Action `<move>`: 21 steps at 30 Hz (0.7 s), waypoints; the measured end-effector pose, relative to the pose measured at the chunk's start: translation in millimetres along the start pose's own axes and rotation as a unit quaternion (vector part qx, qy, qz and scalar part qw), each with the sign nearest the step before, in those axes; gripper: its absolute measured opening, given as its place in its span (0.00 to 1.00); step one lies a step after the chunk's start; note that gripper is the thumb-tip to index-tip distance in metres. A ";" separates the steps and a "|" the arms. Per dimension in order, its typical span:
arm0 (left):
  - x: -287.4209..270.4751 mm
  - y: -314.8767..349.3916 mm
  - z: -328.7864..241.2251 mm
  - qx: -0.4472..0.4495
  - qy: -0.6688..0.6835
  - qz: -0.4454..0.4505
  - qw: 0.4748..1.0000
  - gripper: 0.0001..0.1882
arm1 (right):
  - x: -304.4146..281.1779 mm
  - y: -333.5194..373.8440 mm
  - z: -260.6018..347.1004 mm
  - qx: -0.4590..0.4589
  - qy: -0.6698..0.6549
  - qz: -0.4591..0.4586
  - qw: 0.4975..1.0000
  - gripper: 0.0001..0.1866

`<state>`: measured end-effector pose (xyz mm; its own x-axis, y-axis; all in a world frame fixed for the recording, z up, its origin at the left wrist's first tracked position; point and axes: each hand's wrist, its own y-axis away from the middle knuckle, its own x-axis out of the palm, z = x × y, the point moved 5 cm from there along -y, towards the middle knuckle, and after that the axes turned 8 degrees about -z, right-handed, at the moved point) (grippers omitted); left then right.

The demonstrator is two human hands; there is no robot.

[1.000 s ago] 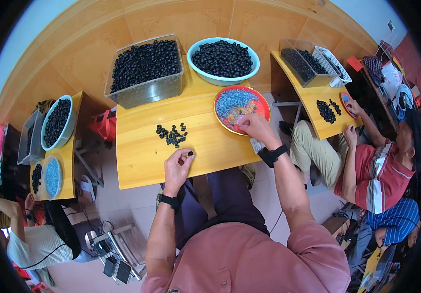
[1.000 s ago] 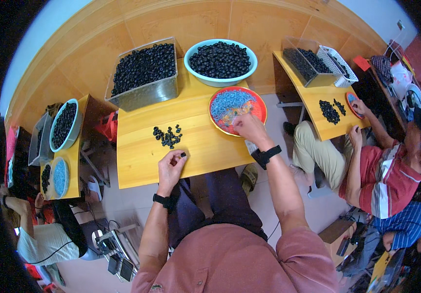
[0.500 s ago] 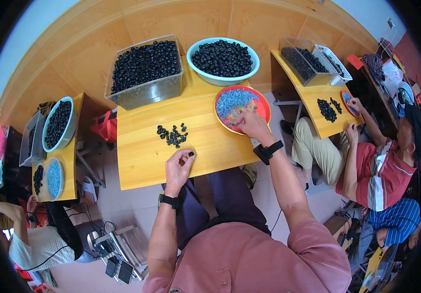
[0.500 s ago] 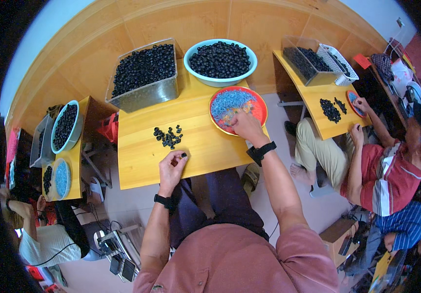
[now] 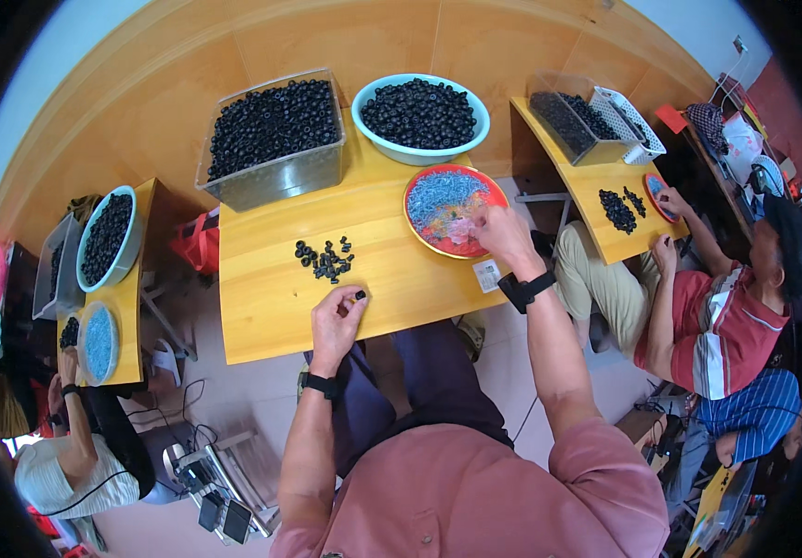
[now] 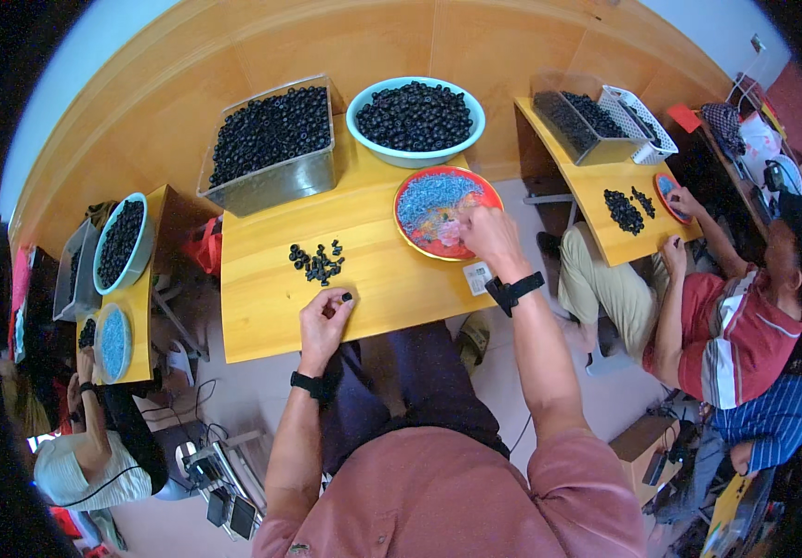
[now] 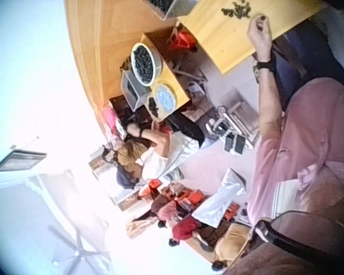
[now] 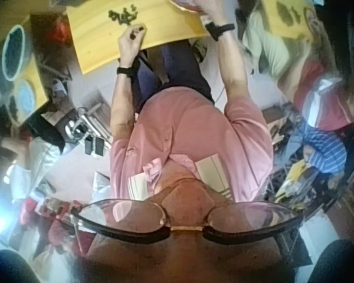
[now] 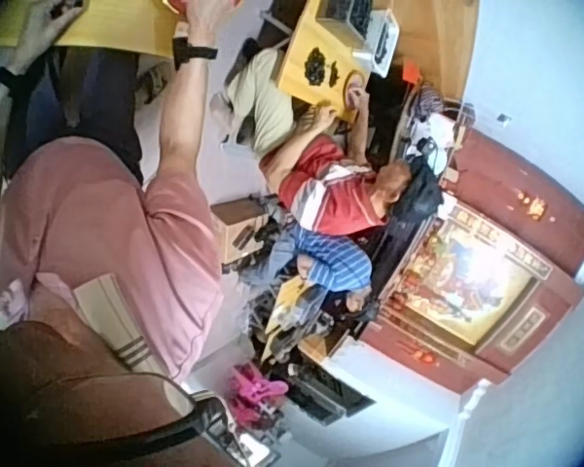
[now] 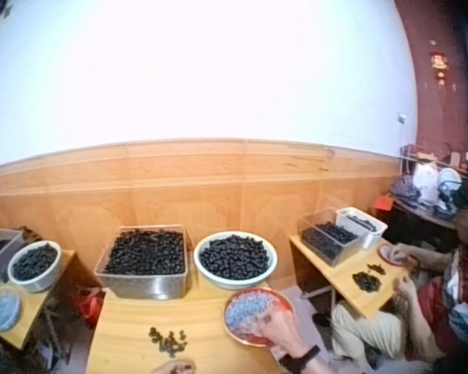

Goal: Sorting small black parts into piles on a low table.

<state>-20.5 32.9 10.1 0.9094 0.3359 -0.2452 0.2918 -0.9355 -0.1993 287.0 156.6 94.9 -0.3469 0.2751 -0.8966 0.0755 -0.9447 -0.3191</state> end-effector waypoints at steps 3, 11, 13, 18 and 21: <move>0.8 0.6 -3.0 0.010 -0.013 0.001 1.000 0.10 | -5.6 6.1 -20.8 0.058 -0.076 -0.116 0.989 0.08; -0.8 -0.8 -4.2 0.014 -0.010 -0.008 1.000 0.09 | -10.1 -1.3 -46.7 0.088 -0.054 -0.021 0.994 0.08; 1.1 -1.3 -5.0 0.021 -0.010 -0.007 1.000 0.09 | -0.7 -0.7 -49.8 0.069 -0.052 -0.009 0.996 0.07; -1.0 -1.2 0.8 0.014 -0.008 -0.006 1.000 0.10 | 18.4 -0.2 -23.3 0.008 -0.058 0.037 0.998 0.08; -0.1 -1.3 2.5 0.007 -0.008 -0.004 1.000 0.10 | 28.8 -1.1 -10.0 0.016 -0.085 0.059 0.994 0.09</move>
<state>-21.7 34.4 8.0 0.9022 0.3445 -0.2595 0.2940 -0.9314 -0.2146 286.2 167.4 66.4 -0.4906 0.1298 -0.8616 0.0963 -0.9747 -0.2017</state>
